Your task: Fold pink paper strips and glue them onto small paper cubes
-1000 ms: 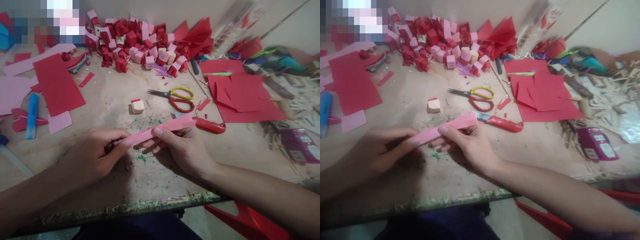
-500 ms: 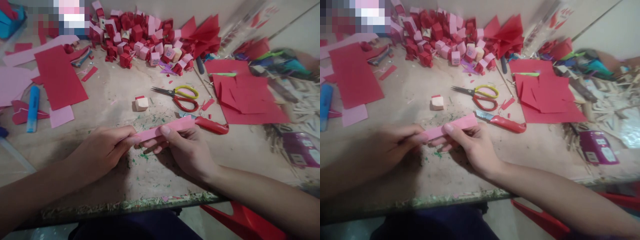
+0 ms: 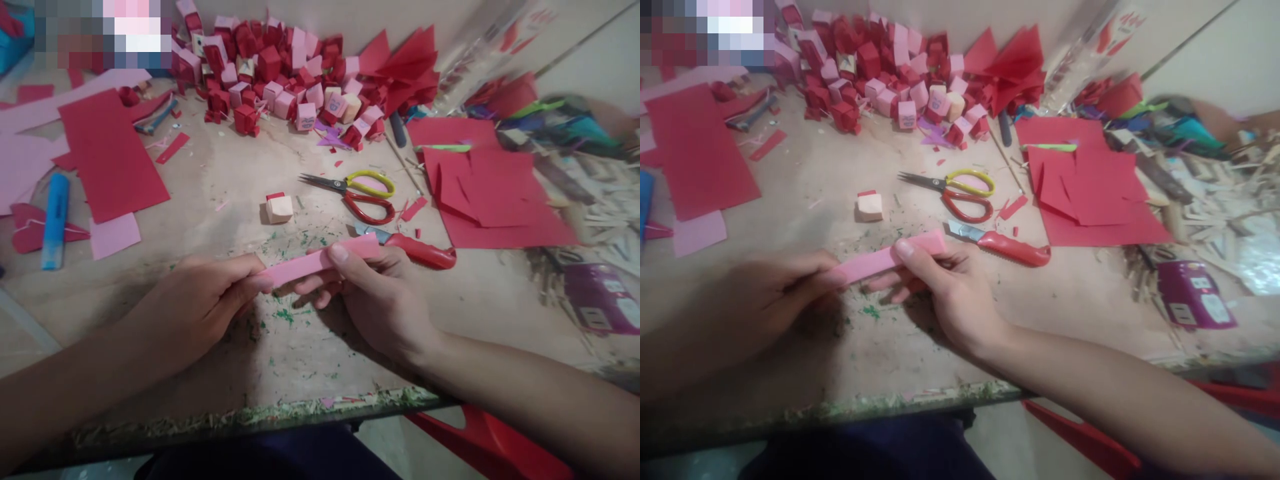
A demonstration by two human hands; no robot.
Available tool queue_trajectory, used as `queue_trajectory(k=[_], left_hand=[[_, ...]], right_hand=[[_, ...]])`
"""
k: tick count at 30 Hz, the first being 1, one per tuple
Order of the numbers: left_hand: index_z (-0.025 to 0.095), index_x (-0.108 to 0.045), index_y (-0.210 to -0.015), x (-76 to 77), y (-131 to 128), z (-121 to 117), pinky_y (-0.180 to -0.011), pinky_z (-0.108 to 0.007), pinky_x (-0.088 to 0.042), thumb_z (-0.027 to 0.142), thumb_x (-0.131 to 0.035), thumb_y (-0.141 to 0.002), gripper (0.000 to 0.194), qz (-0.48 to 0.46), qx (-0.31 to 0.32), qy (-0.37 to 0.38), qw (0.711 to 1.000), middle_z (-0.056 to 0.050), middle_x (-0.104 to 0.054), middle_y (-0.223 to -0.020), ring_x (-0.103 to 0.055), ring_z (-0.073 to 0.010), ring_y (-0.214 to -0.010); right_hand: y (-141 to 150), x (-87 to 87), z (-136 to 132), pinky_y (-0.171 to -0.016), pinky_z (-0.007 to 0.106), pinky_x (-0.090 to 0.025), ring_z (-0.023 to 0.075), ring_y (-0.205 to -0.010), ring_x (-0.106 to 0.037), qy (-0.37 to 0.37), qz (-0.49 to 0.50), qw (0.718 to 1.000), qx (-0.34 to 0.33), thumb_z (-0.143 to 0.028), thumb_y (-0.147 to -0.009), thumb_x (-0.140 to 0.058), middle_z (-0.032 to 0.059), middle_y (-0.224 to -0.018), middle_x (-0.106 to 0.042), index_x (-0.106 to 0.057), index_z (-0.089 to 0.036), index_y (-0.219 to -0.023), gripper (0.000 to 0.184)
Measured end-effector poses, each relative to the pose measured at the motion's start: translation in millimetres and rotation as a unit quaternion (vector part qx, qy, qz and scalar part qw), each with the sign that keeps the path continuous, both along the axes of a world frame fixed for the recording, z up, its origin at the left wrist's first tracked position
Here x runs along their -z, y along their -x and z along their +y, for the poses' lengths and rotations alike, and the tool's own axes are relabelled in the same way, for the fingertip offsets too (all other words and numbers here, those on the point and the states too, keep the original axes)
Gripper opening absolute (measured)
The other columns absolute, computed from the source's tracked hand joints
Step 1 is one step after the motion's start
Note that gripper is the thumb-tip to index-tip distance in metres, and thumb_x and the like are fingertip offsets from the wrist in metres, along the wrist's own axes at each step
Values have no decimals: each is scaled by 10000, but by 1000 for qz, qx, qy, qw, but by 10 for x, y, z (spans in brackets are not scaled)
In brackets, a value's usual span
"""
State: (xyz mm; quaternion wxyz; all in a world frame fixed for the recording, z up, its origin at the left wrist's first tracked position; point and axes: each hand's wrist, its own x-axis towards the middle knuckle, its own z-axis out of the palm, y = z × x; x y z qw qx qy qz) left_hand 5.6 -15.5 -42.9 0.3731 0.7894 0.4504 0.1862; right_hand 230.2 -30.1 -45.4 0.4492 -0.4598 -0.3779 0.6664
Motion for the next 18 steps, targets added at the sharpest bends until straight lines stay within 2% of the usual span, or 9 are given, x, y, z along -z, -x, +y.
queue_trajectory(k=[4,9,13,18], left_hand=[[220,-616,-710,-25,20,-3,-475,-235,-328,409,-471,-1067,429,9,8,14,1000,73,-586,-525,-518,-94,-462],[211,-597,-704,-37,11,-14,-479,-229,-322,375,-485,-1056,405,3,-3,19,1000,74,-584,-519,-521,-90,-459],[206,-579,-668,-27,3,-6,-477,-231,-308,360,-477,-1056,430,7,-12,11,1000,70,-553,-498,-510,-93,-461],[207,-567,-654,-34,17,1,-459,-226,-300,353,-499,-1045,423,1,5,3,1000,77,-510,-466,-488,-86,-439]], right_hand=[[-11,-23,-12,-413,233,-456,118,-438,-587,34,1,999,1,-446,-910,-768,78,-687,-780,-807,-183,-736,318],[-11,-26,10,-494,213,-528,131,-521,-667,16,20,1000,-11,-456,-932,-737,88,-700,-782,-810,-171,-735,354],[-18,2,47,-565,264,-591,178,-600,-726,-9,45,999,-26,-557,-959,-660,105,-743,-789,-828,-167,-814,449],[-32,36,67,-587,274,-601,217,-702,-761,-4,61,997,-38,-620,-979,-582,122,-768,-790,-845,-170,-918,525]])
